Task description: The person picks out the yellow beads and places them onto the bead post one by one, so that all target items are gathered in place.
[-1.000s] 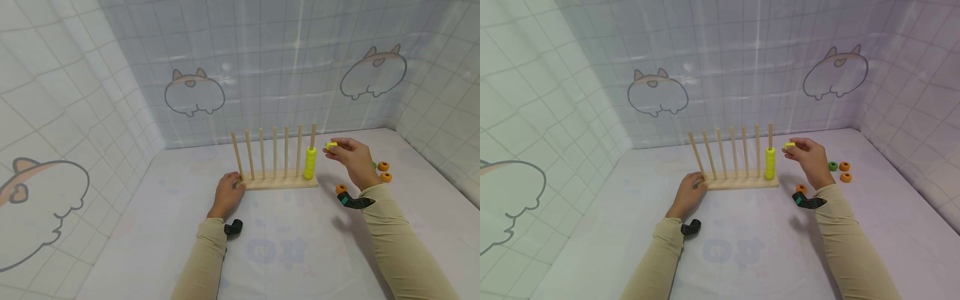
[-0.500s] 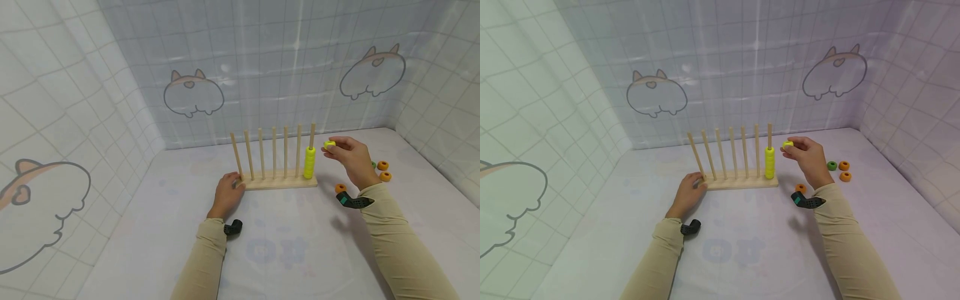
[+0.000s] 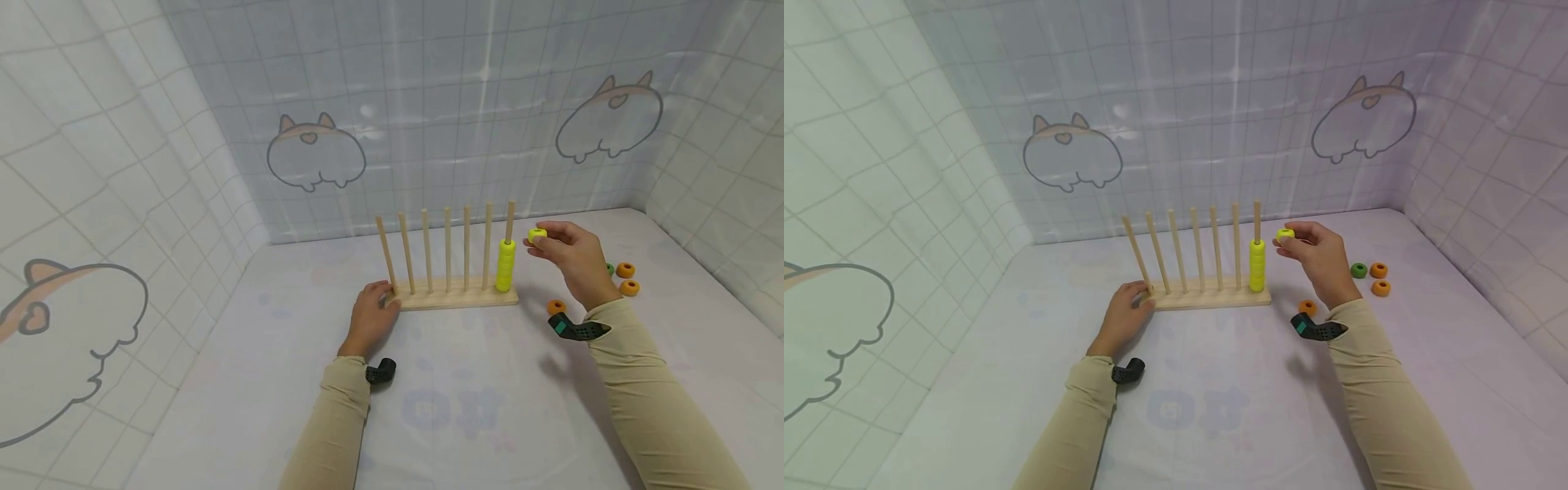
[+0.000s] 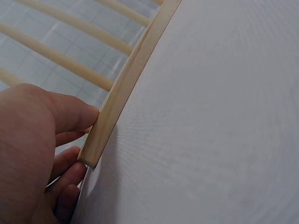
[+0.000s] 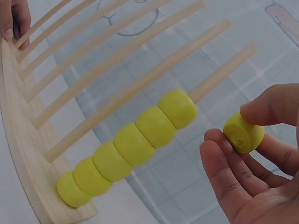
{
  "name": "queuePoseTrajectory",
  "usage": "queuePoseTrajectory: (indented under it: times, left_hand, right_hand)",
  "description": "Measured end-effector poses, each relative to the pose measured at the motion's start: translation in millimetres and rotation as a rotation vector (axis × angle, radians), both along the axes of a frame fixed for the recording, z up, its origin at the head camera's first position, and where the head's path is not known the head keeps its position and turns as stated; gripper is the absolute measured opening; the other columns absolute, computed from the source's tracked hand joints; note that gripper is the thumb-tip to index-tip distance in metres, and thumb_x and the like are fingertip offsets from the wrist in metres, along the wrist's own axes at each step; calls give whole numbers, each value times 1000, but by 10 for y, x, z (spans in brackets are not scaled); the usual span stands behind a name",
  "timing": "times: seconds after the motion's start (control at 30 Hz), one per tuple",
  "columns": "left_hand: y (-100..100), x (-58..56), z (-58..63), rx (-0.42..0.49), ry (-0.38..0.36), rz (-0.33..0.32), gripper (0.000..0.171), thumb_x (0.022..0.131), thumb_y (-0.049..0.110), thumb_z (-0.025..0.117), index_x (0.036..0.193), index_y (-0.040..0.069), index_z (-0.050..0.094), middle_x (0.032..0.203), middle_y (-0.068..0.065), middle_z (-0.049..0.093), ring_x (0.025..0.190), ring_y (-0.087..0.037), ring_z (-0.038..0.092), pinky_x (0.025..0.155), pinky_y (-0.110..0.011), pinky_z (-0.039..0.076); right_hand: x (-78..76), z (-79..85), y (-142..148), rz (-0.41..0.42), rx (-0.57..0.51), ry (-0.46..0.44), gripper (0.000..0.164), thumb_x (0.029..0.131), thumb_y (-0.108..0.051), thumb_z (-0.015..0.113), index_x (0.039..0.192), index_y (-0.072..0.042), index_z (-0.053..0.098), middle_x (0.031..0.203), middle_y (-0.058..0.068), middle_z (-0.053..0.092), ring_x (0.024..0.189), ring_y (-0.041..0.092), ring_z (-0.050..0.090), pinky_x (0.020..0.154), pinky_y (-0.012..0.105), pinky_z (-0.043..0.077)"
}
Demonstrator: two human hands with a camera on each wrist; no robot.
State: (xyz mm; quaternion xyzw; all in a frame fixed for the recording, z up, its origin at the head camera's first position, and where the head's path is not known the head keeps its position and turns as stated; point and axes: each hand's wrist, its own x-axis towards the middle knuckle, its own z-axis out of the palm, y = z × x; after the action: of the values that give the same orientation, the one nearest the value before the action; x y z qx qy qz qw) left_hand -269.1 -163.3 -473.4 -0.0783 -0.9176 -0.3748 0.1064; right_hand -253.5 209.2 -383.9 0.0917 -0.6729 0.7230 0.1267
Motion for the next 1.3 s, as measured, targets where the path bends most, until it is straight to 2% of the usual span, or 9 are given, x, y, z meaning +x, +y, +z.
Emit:
queuePoseTrajectory:
  times: [0.27, 0.87, 1.07, 1.3]
  left_hand:
    - [0, -13, 7, -3, -9, 2, 44, 95, 25, 64, 135, 7, 63, 145, -8, 51, 137, -30, 42, 113, -47, 33]
    - [-12, 3, 29, 7, 2, 10, 43, 94, 24, 65, 133, 6, 64, 144, -9, 52, 137, -31, 43, 113, -47, 33]
    - [2, 19, -9, 29, -17, 7, 43, 95, 25, 64, 134, 7, 63, 145, -7, 51, 137, -30, 42, 113, -48, 33]
    - [35, 28, -23, 18, -3, -3, 43, 95, 25, 64, 134, 6, 64, 144, -8, 52, 135, -29, 43, 112, -47, 33]
  right_hand:
    - [19, 23, -35, -3, 15, 7, 38, 95, -13, 69, 127, 3, 56, 117, 16, 59, 104, 20, 69, 88, 26, 55]
    - [58, 117, -88, 29, -48, 42, 38, 94, -10, 71, 127, 5, 57, 114, 15, 59, 103, 20, 69, 88, 29, 56]
    - [47, 108, -120, 46, -71, 55, 36, 94, -9, 70, 126, 4, 59, 112, 14, 60, 102, 20, 70, 88, 30, 56]
    - [-2, 125, -172, -14, -94, 78, 34, 96, -12, 68, 125, 4, 59, 114, 13, 61, 104, 22, 69, 87, 28, 56]
